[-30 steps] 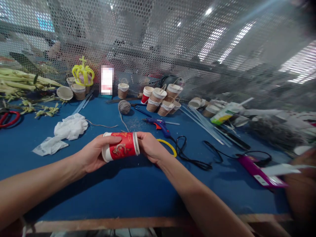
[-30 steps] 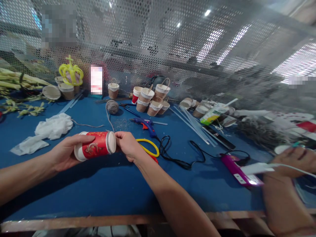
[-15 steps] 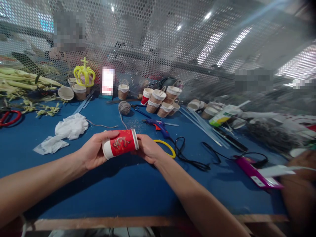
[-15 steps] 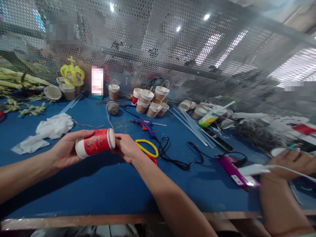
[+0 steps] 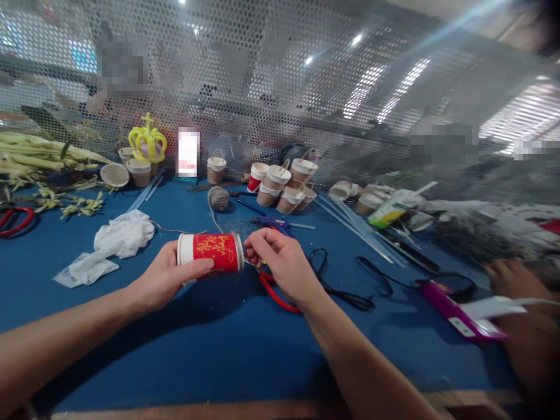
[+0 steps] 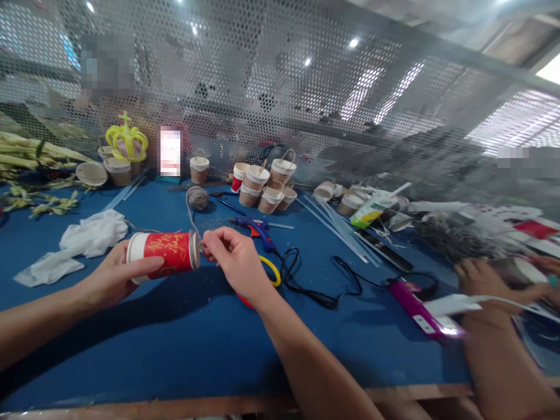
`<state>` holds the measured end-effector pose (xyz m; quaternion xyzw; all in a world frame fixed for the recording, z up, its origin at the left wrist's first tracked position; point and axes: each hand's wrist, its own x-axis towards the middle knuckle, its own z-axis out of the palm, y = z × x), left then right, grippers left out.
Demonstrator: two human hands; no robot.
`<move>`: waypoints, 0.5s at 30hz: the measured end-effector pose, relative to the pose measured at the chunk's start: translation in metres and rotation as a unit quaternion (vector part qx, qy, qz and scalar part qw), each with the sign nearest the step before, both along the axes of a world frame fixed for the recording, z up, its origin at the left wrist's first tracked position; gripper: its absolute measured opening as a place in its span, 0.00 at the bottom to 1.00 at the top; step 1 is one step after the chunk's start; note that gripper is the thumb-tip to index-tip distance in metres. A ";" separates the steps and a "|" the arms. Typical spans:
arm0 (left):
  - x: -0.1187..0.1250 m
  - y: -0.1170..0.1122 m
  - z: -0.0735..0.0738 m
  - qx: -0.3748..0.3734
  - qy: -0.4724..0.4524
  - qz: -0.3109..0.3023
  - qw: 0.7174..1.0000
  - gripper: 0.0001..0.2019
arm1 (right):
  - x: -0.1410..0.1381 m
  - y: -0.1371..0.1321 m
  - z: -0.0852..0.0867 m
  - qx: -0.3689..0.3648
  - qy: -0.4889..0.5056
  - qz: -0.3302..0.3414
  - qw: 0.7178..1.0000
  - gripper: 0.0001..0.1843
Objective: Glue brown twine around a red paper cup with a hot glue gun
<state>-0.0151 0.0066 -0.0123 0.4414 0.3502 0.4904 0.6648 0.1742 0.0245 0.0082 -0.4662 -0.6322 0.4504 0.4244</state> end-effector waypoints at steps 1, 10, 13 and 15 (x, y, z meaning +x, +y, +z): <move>-0.001 0.000 -0.001 0.011 0.015 -0.001 1.000 0.13 | -0.001 -0.004 0.003 0.026 -0.025 0.009 0.999 0.13; -0.002 0.001 -0.005 0.051 0.086 -0.001 0.995 0.13 | -0.004 -0.019 0.011 0.126 -0.143 0.004 0.982 0.05; -0.002 0.001 -0.007 0.045 0.090 -0.013 0.995 0.13 | -0.005 -0.019 0.010 0.137 -0.160 -0.007 0.977 0.04; -0.002 0.000 -0.008 0.035 0.084 -0.017 0.996 0.12 | -0.006 -0.018 0.010 0.136 -0.163 -0.015 0.977 0.03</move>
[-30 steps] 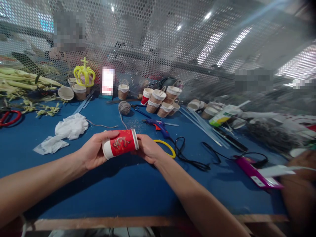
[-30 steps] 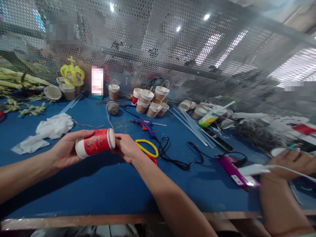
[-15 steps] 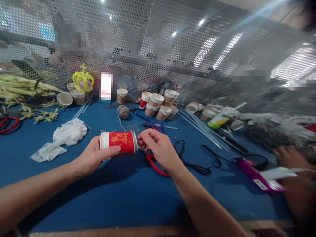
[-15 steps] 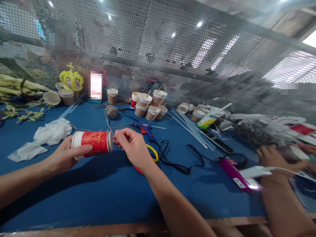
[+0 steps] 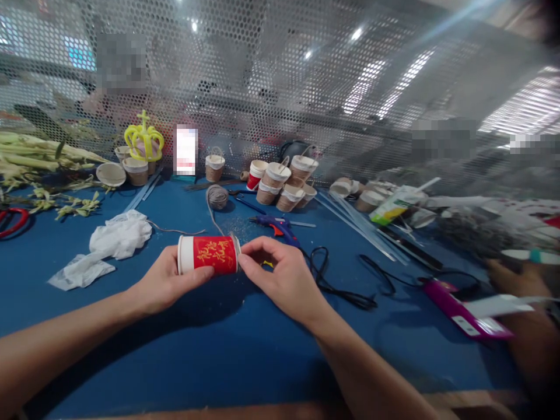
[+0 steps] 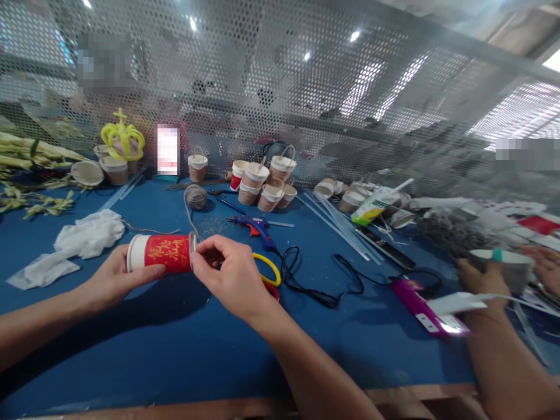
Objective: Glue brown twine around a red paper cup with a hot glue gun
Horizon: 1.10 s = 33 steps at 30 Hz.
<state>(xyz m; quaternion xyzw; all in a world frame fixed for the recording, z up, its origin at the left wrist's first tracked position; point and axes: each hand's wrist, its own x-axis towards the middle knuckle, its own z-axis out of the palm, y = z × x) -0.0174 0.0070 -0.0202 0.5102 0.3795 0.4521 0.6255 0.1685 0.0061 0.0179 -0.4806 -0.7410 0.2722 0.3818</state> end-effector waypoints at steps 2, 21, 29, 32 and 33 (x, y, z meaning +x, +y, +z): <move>0.001 0.001 0.001 -0.010 -0.014 0.002 1.000 0.12 | 0.000 0.001 0.000 -0.015 0.008 0.000 1.000 0.04; 0.004 0.011 0.015 -0.236 -0.195 0.001 0.952 0.09 | 0.000 0.003 -0.003 -0.033 -0.020 0.034 0.999 0.04; 0.007 0.009 0.014 -0.233 -0.190 0.015 0.954 0.06 | -0.003 0.001 -0.004 -0.006 -0.060 0.011 0.998 0.04; 0.007 0.009 0.014 -0.234 -0.189 0.018 0.954 0.06 | -0.004 0.001 -0.004 0.002 -0.055 0.009 0.998 0.03; 0.007 0.009 0.014 -0.235 -0.189 0.019 0.953 0.05 | -0.004 0.001 -0.005 -0.002 -0.050 0.012 0.999 0.03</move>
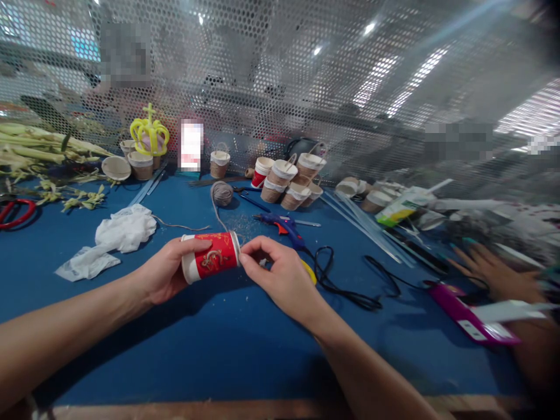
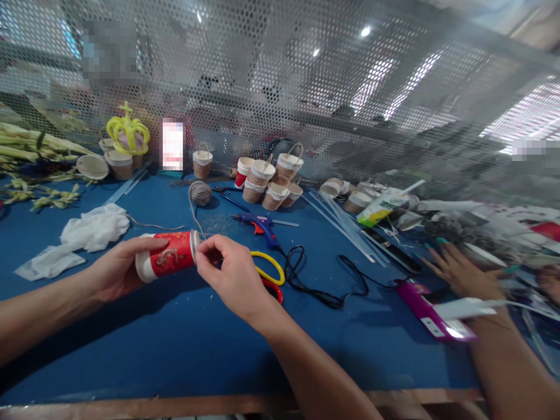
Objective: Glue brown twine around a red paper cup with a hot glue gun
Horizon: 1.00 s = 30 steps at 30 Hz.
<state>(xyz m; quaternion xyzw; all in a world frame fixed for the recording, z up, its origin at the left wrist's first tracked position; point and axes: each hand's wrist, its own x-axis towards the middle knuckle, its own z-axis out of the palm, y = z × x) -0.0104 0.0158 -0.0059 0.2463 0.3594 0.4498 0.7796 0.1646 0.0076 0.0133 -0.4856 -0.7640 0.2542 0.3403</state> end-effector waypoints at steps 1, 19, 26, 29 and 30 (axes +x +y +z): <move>0.000 0.000 0.000 -0.002 -0.001 0.000 1.000 0.05 | 0.000 0.000 0.000 -0.008 0.008 0.004 1.000 0.04; -0.020 0.012 0.015 0.022 -0.014 -0.142 0.990 0.17 | 0.010 -0.004 0.013 0.133 0.018 0.151 0.979 0.05; -0.014 0.027 0.020 0.011 0.050 -0.128 0.990 0.10 | 0.010 -0.003 0.014 0.177 -0.046 0.179 0.967 0.04; -0.006 0.026 0.022 0.091 0.056 -0.096 0.990 0.08 | 0.014 0.006 0.011 0.010 0.058 0.113 0.992 0.06; -0.004 0.025 0.022 0.117 0.062 -0.095 0.987 0.09 | 0.015 0.009 0.009 -0.055 0.104 0.085 0.989 0.08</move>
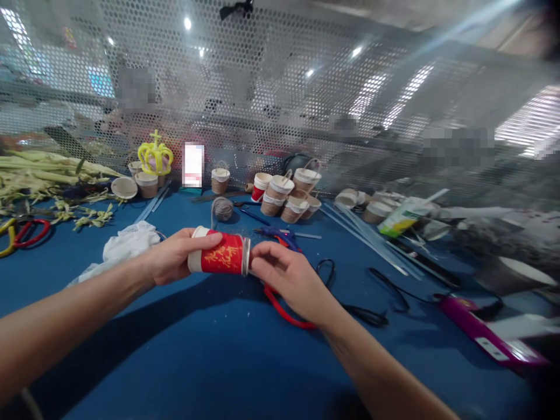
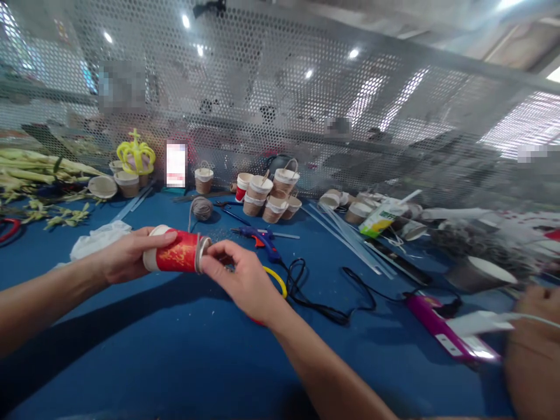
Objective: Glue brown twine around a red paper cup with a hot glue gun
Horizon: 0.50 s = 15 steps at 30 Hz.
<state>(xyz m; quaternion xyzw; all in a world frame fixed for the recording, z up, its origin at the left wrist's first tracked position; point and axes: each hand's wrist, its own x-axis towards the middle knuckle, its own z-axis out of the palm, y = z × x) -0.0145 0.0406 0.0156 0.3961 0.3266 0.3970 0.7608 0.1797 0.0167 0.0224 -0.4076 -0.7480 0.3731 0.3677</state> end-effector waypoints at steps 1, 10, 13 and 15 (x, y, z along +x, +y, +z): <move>0.001 -0.001 -0.001 0.023 0.008 -0.003 1.000 0.09 | 0.001 0.003 -0.002 -0.064 0.041 -0.022 0.997 0.10; 0.004 0.000 -0.025 -0.020 0.018 -0.066 0.997 0.17 | -0.002 0.005 -0.013 -0.131 0.056 -0.033 0.989 0.08; 0.008 -0.003 -0.030 -0.015 0.051 -0.029 0.998 0.14 | 0.000 0.002 -0.018 -0.049 -0.019 -0.063 0.997 0.06; 0.009 -0.006 -0.032 0.021 0.073 -0.030 0.997 0.11 | 0.002 0.002 -0.021 0.042 -0.040 -0.114 0.992 0.06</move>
